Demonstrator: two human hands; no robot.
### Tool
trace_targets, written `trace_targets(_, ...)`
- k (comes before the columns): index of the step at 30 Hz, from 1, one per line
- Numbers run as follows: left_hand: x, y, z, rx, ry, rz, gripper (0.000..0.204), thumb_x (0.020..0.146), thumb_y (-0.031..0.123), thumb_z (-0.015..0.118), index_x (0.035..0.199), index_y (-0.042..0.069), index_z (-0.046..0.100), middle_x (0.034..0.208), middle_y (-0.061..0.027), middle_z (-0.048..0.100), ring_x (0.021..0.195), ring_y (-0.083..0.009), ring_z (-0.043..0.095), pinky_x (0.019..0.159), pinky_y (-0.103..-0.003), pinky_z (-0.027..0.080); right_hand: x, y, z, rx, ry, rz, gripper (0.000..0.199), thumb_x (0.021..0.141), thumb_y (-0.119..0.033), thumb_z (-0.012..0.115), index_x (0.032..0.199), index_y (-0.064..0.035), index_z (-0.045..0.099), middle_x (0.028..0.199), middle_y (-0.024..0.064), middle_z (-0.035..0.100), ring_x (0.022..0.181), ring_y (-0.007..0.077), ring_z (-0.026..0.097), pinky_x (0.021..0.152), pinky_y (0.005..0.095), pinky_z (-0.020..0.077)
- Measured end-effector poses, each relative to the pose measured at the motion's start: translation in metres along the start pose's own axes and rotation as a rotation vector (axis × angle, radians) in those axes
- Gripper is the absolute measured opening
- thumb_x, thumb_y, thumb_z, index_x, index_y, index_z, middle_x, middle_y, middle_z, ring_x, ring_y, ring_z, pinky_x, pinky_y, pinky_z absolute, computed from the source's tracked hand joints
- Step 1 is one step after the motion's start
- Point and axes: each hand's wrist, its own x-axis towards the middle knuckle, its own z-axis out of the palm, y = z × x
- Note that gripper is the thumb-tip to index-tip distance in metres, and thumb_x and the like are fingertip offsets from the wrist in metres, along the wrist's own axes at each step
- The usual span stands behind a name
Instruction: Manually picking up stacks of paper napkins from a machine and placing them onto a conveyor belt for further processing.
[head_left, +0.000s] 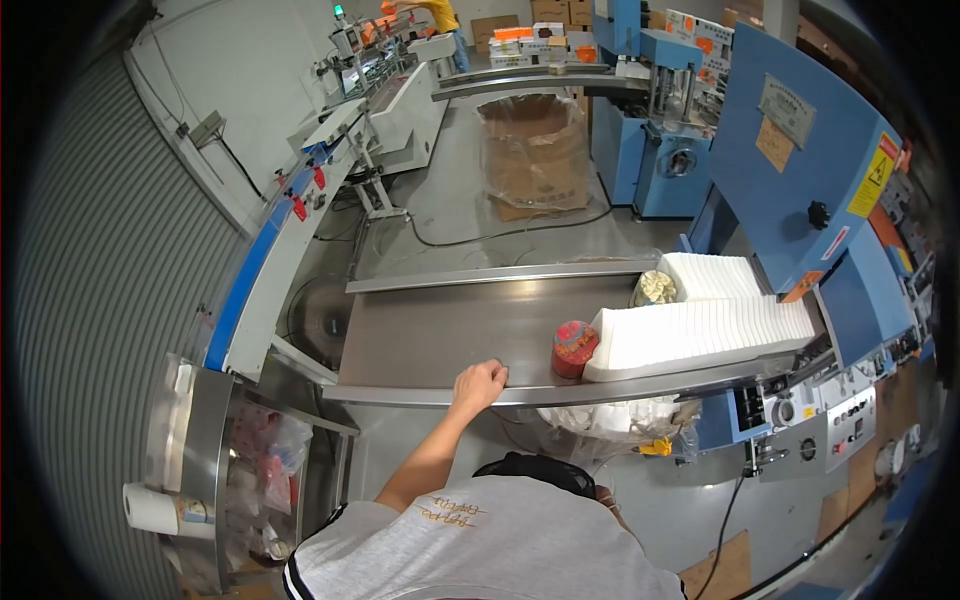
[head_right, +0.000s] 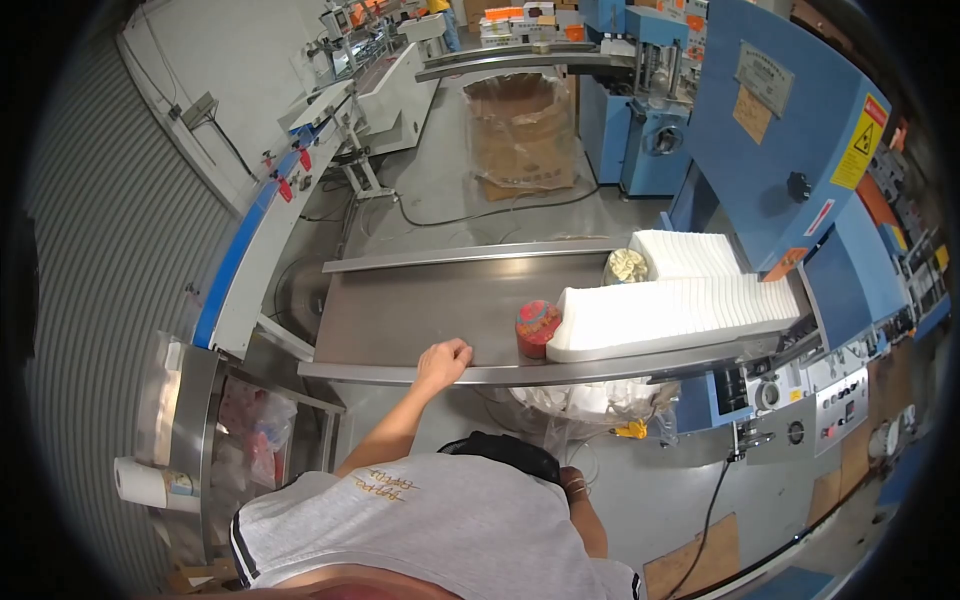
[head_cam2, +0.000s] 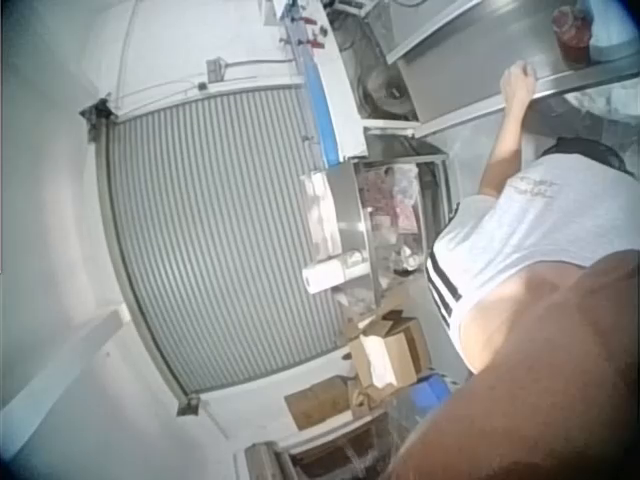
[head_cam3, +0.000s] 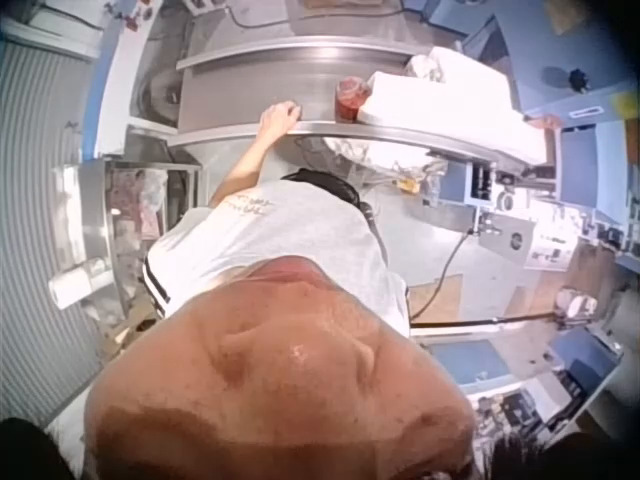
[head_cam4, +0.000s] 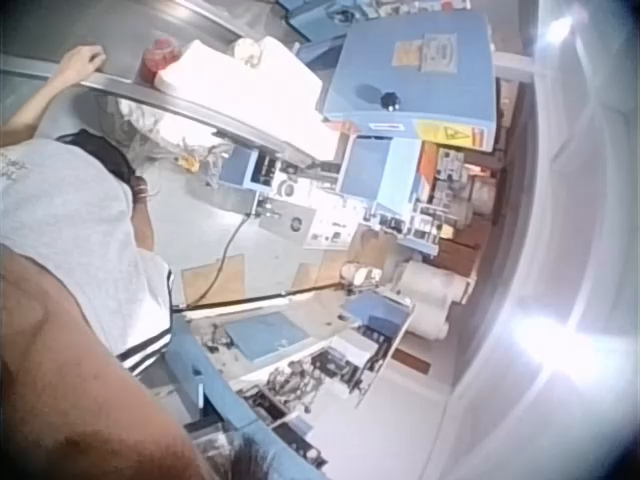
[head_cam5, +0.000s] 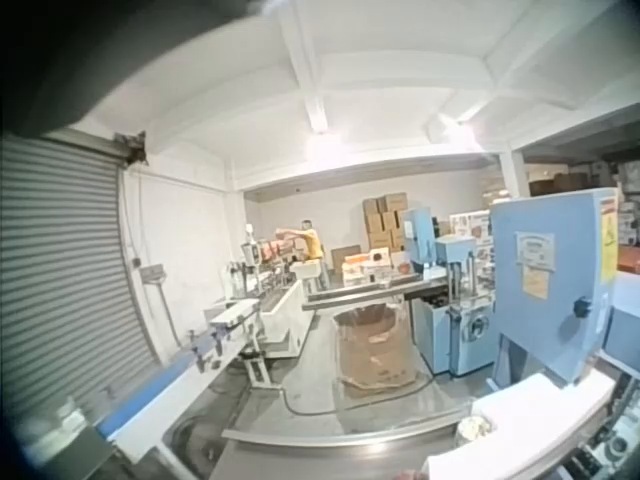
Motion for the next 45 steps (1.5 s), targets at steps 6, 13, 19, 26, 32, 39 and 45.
trace_targets(6,-0.001,0.001,0.000,-0.012,0.012,-0.013,0.028,0.088,0.035,0.055,0.085,0.010,0.067,0.078,-0.0145,0.067,0.081,-0.0361,0.064,0.073,-0.046,0.049,0.003,-0.003,-0.013,-0.004,-0.013,0.001,0.031,0.082,-0.035,0.053,0.084,-0.0102,0.071,0.093,0.0155,0.069,0.090,0.0325,0.067,0.079,0.0429,0.0533)
trace_targets(13,0.000,0.003,0.000,0.007,-0.003,-0.097,0.026,0.084,0.035,0.057,0.085,0.012,0.069,0.078,-0.0099,0.069,0.080,-0.0308,0.065,0.074,-0.041,0.050,0.008,0.005,-0.031,-0.023,-0.030,-0.010,0.030,0.082,-0.034,0.053,0.083,-0.0099,0.071,0.092,0.0156,0.069,0.089,0.0327,0.067,0.078,0.0431,0.0533)
trace_targets(19,0.000,0.008,0.001,0.008,0.041,-0.118,0.025,0.084,0.035,0.058,0.085,0.012,0.069,0.076,-0.0101,0.068,0.079,-0.0312,0.065,0.072,-0.042,0.050,0.006,0.024,-0.045,-0.057,-0.058,-0.021,0.030,0.082,-0.033,0.053,0.083,-0.0096,0.071,0.091,0.0158,0.069,0.089,0.0328,0.067,0.078,0.0433,0.0533)
trace_targets(26,0.001,0.009,-0.001,0.001,0.086,-0.137,0.023,0.083,0.034,0.061,0.085,0.012,0.068,0.075,-0.0104,0.067,0.078,-0.0321,0.065,0.071,-0.043,0.050,0.008,0.054,-0.054,-0.089,-0.123,-0.036,0.029,0.081,-0.031,0.054,0.082,-0.0079,0.071,0.090,0.0165,0.069,0.087,0.0333,0.067,0.078,0.0441,0.0534)
trace_targets(32,-0.003,0.003,0.001,0.032,0.117,-0.144,0.025,0.082,0.034,0.060,0.087,0.011,0.069,0.077,-0.0099,0.069,0.077,-0.0301,0.066,0.071,-0.040,0.051,-0.005,0.047,-0.075,-0.164,-0.115,-0.072,0.027,0.082,-0.027,0.054,0.081,-0.0059,0.071,0.089,0.0184,0.069,0.086,0.0343,0.068,0.076,0.0444,0.0536)
trace_targets(39,-0.007,0.005,0.003,0.017,0.081,-0.154,0.024,0.083,0.033,0.060,0.085,0.011,0.068,0.077,-0.0106,0.068,0.079,-0.0318,0.065,0.072,-0.041,0.050,0.003,0.059,-0.042,-0.055,0.086,-0.146,0.021,0.077,-0.023,0.057,0.075,-0.0064,0.070,0.084,0.0176,0.069,0.080,0.0342,0.068,0.072,0.0443,0.0537)
trace_targets(45,0.000,-0.001,0.005,0.036,0.075,-0.125,0.027,0.084,0.034,0.057,0.087,0.011,0.071,0.082,-0.0091,0.071,0.081,-0.0254,0.068,0.073,-0.036,0.052,0.016,0.046,-0.083,-0.175,0.169,-0.450,0.018,0.079,-0.022,0.057,0.076,-0.0100,0.069,0.081,0.0136,0.069,0.082,0.0322,0.068,0.069,0.0432,0.0550)
